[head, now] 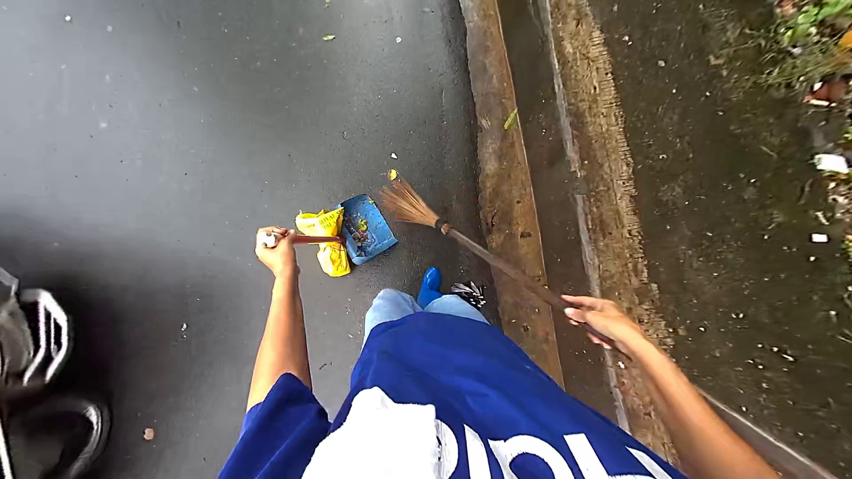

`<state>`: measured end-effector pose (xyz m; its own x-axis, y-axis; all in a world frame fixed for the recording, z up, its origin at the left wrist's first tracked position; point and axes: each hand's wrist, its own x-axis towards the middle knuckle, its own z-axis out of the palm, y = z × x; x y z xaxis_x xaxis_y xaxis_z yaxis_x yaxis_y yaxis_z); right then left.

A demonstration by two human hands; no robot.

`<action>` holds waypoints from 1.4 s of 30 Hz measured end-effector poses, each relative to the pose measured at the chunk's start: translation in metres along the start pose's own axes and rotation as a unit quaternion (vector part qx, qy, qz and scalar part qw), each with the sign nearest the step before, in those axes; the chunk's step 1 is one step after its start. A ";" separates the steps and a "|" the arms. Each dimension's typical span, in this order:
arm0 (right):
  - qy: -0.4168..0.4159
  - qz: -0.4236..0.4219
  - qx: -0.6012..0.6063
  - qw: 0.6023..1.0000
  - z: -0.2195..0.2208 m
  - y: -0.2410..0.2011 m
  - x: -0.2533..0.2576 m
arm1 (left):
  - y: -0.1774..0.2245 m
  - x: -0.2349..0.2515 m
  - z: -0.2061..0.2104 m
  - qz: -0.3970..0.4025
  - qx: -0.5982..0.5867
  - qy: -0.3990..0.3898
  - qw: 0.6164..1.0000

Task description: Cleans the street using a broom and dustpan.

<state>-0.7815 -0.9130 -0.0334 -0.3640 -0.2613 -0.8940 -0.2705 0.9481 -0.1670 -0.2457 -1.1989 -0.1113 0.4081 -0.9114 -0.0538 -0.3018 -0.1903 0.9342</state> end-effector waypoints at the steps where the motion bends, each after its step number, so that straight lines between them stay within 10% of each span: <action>1: 0.025 -0.007 -0.027 0.999 -0.011 -0.010 -0.001 | 0.005 0.012 0.007 -0.001 -0.003 0.001 1.000; 7: 0.154 -0.005 -0.115 0.981 0.009 -0.089 0.044 | 0.039 0.071 0.035 -0.020 0.019 0.007 1.000; 12: 0.055 -0.038 -0.162 0.985 0.073 -0.156 0.069 | 0.049 0.140 0.050 -0.044 0.042 0.002 0.998; 19: 0.105 -0.033 -0.132 0.985 0.016 -0.197 0.048 | 0.046 0.198 0.068 -0.025 0.049 -0.018 0.998; 25: 0.024 -0.039 -0.272 0.961 0.096 -0.281 0.070 | 0.034 0.217 0.097 -0.009 0.086 -0.062 0.994; 32: 0.048 -0.061 -0.213 0.974 0.013 -0.305 0.052 | 0.026 0.252 0.106 -0.025 0.095 -0.055 0.994; 37: 0.134 -0.046 -0.292 0.946 0.056 -0.369 0.076 | 0.033 0.258 0.110 -0.040 0.107 -0.050 0.992; 42: 0.046 -0.101 -0.363 0.925 0.037 -0.375 0.113 | 0.036 0.267 0.121 -0.057 0.124 -0.025 0.990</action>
<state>-0.6883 -1.2912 -0.0878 -0.3053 -0.4658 -0.8305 -0.8567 0.5152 0.0259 -0.2516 -1.4927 -0.1348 0.4103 -0.8946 -0.1772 -0.4609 -0.3710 0.8062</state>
